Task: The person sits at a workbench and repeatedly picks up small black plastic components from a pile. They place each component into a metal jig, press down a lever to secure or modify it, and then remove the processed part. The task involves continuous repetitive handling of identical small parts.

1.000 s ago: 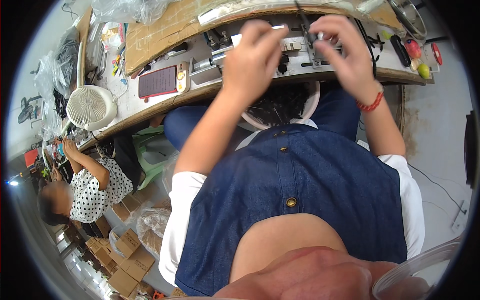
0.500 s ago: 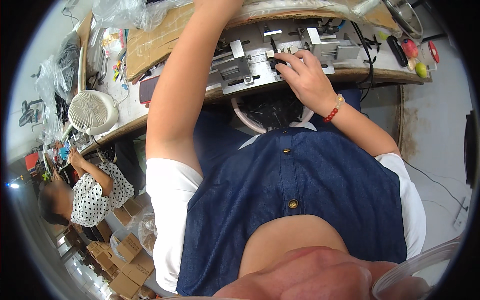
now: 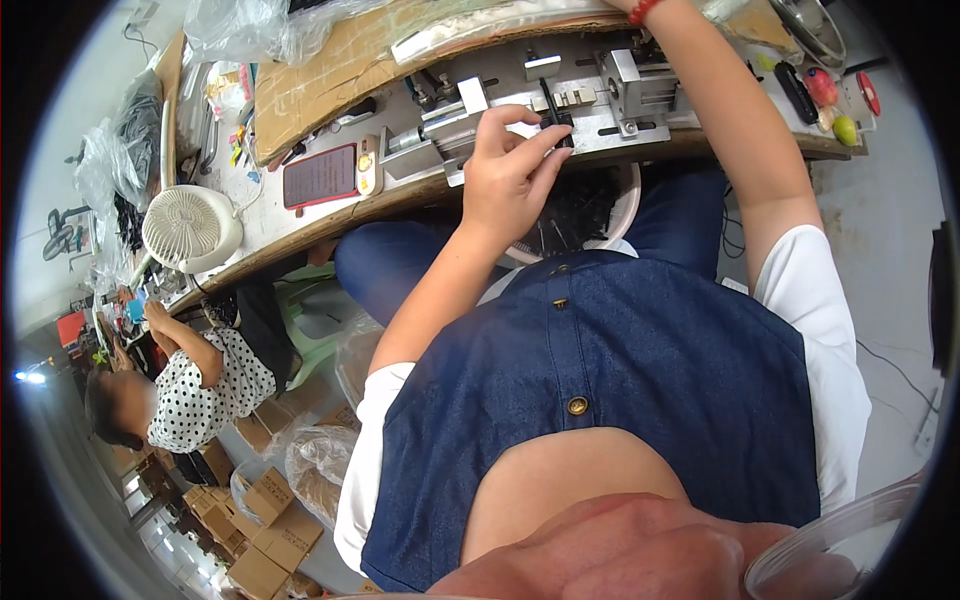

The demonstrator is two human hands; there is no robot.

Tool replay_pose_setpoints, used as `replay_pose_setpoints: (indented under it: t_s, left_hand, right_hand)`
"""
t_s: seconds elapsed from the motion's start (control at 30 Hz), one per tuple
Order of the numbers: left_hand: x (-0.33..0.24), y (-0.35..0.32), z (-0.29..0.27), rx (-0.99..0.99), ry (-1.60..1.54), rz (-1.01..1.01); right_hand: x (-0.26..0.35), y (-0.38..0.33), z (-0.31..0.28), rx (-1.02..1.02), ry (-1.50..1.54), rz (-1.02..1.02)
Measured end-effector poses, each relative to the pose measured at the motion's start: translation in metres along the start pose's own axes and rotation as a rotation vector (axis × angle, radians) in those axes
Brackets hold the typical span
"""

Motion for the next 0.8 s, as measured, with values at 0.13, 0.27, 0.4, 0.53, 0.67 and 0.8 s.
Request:
replay_pose_setpoints:
  t_s: [0.13,0.27,0.4,0.53,0.67,0.8]
  left_hand:
    - [0.008,-0.004,0.017,0.059,0.042,-0.026]
    - [0.011,-0.007,0.021,0.023,0.13,0.017]
    - [0.004,0.0,0.019,0.047,0.147,0.004]
    - [0.0,0.008,0.004,0.179,0.08,-0.091]
    - [0.018,0.068,-0.019,-0.106,0.269,0.173]
    - [0.046,0.155,-0.041,-0.208,0.492,0.255]
  right_hand:
    - [0.001,0.008,0.005,-0.05,-0.022,-0.045]
    - [0.018,-0.001,-0.013,-0.199,0.171,-0.085]
    - [0.036,-0.025,-0.046,-0.066,0.711,0.226]
    - [0.064,-0.061,-0.06,-0.15,0.856,0.427]
    - [0.093,-0.113,-0.061,-0.091,0.792,0.214]
    - [0.126,-0.149,-0.048,0.066,0.603,0.118]
Point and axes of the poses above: each hand's wrist, its own y-axis towards the middle knuckle, its own z-axis out of the palm, x = y × z, the point moved 1 cm from there along y, towards the middle knuckle, and after that the axes turned 13 degrees about y, right-handed, at the moved point
